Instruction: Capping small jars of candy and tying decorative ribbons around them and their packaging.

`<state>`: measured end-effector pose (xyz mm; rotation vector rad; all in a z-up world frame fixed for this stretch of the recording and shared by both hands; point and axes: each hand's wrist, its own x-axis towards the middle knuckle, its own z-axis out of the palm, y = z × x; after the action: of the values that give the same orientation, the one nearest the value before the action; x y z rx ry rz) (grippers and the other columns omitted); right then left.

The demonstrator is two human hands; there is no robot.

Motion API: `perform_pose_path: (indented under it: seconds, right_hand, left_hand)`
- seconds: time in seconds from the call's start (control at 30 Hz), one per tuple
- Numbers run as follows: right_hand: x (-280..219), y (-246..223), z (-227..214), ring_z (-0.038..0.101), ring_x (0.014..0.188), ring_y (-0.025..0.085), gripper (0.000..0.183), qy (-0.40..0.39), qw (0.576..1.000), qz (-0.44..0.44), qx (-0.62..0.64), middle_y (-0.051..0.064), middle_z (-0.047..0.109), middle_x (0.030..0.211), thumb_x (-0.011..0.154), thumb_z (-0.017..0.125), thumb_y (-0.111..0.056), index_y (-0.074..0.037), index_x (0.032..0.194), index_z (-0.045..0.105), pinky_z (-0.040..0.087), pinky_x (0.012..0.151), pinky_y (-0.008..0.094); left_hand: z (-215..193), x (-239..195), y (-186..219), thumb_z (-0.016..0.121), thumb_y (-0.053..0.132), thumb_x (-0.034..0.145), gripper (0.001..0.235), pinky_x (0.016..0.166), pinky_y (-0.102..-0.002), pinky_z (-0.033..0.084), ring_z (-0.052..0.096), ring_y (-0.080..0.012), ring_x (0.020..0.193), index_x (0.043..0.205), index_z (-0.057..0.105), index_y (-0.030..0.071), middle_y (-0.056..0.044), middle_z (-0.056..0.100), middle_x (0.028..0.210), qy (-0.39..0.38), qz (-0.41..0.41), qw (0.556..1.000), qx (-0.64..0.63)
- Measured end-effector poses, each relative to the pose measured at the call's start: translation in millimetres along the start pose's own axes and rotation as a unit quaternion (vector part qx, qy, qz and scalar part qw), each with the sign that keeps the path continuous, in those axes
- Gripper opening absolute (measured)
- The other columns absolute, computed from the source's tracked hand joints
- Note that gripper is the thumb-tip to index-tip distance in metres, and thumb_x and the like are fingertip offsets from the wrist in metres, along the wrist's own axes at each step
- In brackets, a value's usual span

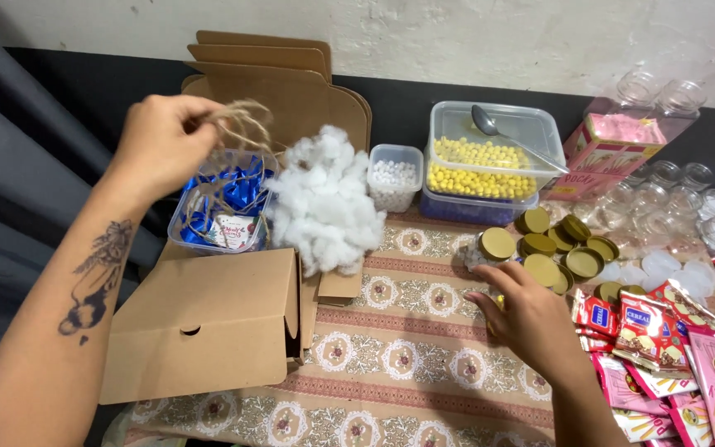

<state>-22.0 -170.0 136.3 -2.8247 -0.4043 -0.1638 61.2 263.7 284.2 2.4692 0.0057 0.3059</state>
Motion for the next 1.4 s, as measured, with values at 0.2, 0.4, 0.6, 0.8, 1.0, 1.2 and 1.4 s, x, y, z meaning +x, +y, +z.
perform_pose_path:
  seconds: [0.2,0.4,0.6,0.8,1.0,1.2,1.4]
  right_hand:
    - [27,-18,38,0.071,0.068,0.021,0.038,0.117,0.971,-0.059,0.198,-0.001,0.072,0.1,0.086,0.074,-0.016,-0.023,0.124,0.071,0.058,0.06,0.032]
    - [44,-79,30,0.068,0.074,0.019,0.084,-0.013,0.843,-0.054,0.535,0.02,0.044,0.154,0.083,0.071,-0.004,-0.012,0.157,0.032,0.061,0.064,0.032]
    - [57,-75,67,0.072,0.062,0.019,0.014,0.011,0.773,-0.123,0.622,0.014,0.073,0.067,0.098,0.06,-0.004,0.001,0.093,0.073,0.06,0.068,0.032]
    - [45,-26,51,0.045,0.049,0.011,0.024,0.161,0.722,-0.016,0.673,0.003,0.046,0.054,0.108,0.051,-0.017,-0.001,0.095,0.064,0.045,0.052,0.024]
    - [23,-2,43,0.038,0.049,0.006,0.024,0.206,0.762,0.011,0.614,-0.002,0.042,0.052,0.108,0.051,-0.018,-0.004,0.096,0.066,0.035,0.051,0.018]
    - [-1,-64,-27,0.077,0.073,0.022,0.024,-0.281,0.948,0.047,0.145,0.018,0.079,0.087,0.097,0.062,-0.014,-0.003,0.113,0.076,0.06,0.073,0.032]
    - [14,-63,-15,0.072,0.104,0.037,0.05,-0.24,0.961,-0.034,0.131,0.027,0.062,0.131,0.091,0.073,-0.032,-0.001,0.13,0.065,0.052,0.102,0.053]
  left_hand:
    - [16,-40,43,0.052,0.0,0.084,0.036,0.083,-0.047,0.055,0.071,-0.0318,0.081,0.108,0.077,0.001,-0.022,0.076,0.083,-0.106,0.095,0.985,-0.1]
    - [52,-63,65,0.051,0.007,0.085,0.035,0.087,-0.05,0.055,0.073,-0.0416,0.092,0.107,0.078,0.009,-0.02,0.079,0.087,-0.287,0.152,0.942,-0.091]
    - [53,-61,76,0.05,0.006,0.092,0.035,0.093,-0.051,0.054,0.072,-0.0413,0.102,0.116,0.075,0.007,-0.019,0.079,0.102,-0.34,0.147,0.929,-0.005]
    - [44,-20,18,0.056,0.011,0.089,0.03,0.087,-0.041,0.056,0.076,-0.0287,0.076,0.109,0.078,0.014,-0.01,0.081,0.088,-0.279,0.074,0.955,0.061]
    - [49,10,-45,0.062,0.016,0.092,0.022,0.081,-0.038,0.055,0.074,-0.0236,0.071,0.106,0.08,0.02,-0.005,0.075,0.074,-0.096,0.01,0.992,0.076]
    - [55,10,-42,0.066,0.033,0.096,0.019,0.085,-0.041,0.052,0.071,-0.0307,0.093,0.105,0.079,0.024,-0.004,0.074,0.086,-0.046,-0.036,0.997,0.044]
    - [77,-19,18,0.066,0.025,0.089,0.02,0.088,-0.044,0.054,0.072,-0.0346,0.099,0.102,0.08,0.019,-0.009,0.077,0.093,-0.096,-0.005,0.995,0.029]
